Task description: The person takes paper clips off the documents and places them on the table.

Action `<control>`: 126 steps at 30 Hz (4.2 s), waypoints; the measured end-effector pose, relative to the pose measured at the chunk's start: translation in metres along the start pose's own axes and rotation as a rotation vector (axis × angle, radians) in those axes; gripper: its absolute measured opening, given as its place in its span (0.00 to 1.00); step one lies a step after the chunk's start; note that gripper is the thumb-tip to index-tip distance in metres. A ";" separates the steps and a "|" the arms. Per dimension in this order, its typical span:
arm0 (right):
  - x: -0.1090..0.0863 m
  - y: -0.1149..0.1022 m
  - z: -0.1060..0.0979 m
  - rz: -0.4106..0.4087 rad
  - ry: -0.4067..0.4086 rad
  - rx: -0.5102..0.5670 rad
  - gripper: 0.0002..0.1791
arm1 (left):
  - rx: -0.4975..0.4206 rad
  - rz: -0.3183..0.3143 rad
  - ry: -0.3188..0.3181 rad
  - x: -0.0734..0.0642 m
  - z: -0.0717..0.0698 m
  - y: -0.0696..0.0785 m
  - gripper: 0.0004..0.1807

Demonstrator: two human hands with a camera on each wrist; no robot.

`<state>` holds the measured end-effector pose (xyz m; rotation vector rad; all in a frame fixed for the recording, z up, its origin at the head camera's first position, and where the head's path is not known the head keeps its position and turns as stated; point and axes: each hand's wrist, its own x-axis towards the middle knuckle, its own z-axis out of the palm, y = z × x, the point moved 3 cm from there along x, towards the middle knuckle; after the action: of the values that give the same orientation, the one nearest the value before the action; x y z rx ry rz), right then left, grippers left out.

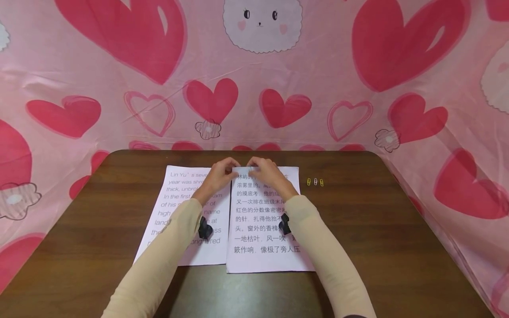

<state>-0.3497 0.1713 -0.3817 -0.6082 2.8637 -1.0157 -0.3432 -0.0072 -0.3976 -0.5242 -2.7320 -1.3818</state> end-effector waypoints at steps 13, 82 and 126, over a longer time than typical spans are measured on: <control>-0.003 0.005 0.000 -0.005 0.033 0.042 0.11 | 0.003 -0.010 -0.017 0.002 0.004 0.001 0.10; -0.105 0.131 -0.104 0.230 0.292 -0.123 0.14 | 0.009 -0.057 -0.020 0.000 0.007 -0.010 0.11; -0.120 0.146 -0.113 0.349 0.181 -0.174 0.15 | 0.020 -0.093 -0.029 0.001 0.003 -0.005 0.12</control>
<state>-0.3086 0.3876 -0.3939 -0.0130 3.0815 -0.8098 -0.3457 -0.0073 -0.4035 -0.4250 -2.8237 -1.3752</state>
